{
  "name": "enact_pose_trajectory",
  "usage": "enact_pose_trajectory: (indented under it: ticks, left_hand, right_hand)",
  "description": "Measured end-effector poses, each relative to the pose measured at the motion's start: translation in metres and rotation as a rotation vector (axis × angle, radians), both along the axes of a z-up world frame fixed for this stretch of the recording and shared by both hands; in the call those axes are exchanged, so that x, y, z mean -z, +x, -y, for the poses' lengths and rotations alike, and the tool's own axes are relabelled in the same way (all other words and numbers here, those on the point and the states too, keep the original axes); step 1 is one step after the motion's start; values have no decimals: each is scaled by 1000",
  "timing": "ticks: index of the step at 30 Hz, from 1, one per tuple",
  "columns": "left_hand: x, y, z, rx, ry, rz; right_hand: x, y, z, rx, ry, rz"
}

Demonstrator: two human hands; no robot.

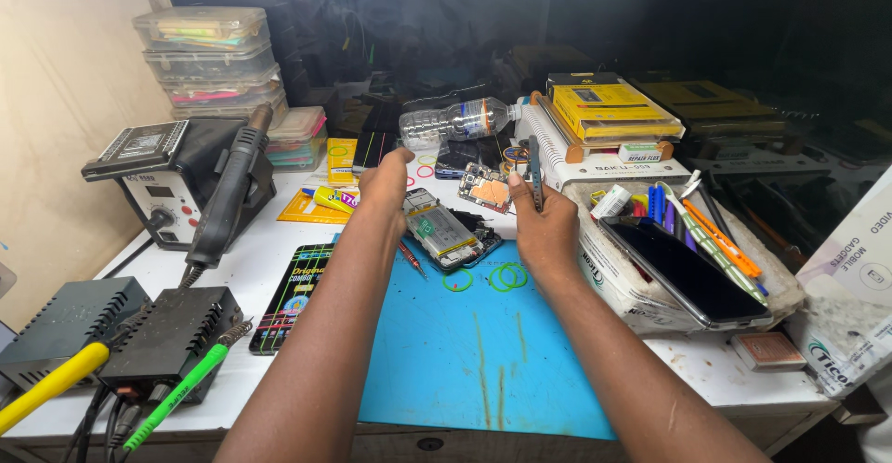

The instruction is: The person disassembles a mobile phone using a screwdriver and a plastic prying tool, removes components from the internal frame, and later applies liquid from a bottle onto the parts.

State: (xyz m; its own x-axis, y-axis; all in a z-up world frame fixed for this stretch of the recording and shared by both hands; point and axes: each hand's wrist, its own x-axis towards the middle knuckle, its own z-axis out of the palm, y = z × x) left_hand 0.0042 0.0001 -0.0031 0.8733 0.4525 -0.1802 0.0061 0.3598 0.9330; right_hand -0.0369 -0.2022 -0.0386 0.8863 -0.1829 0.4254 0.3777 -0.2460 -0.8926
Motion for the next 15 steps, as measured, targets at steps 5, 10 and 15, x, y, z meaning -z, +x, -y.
enact_pose_trajectory:
  ticks: [5, 10, 15]
  left_hand:
    - [3, 4, 1, -101, 231, -33]
    - [6, -19, 30, -33, 294, 35]
    - [34, -45, 75, 247, 4, 76]
  right_hand:
    - [3, 3, 0, -37, 53, -19]
    - [-1, -1, 0, 8, 43, -4]
    - [3, 0, -1, 82, -9, 164]
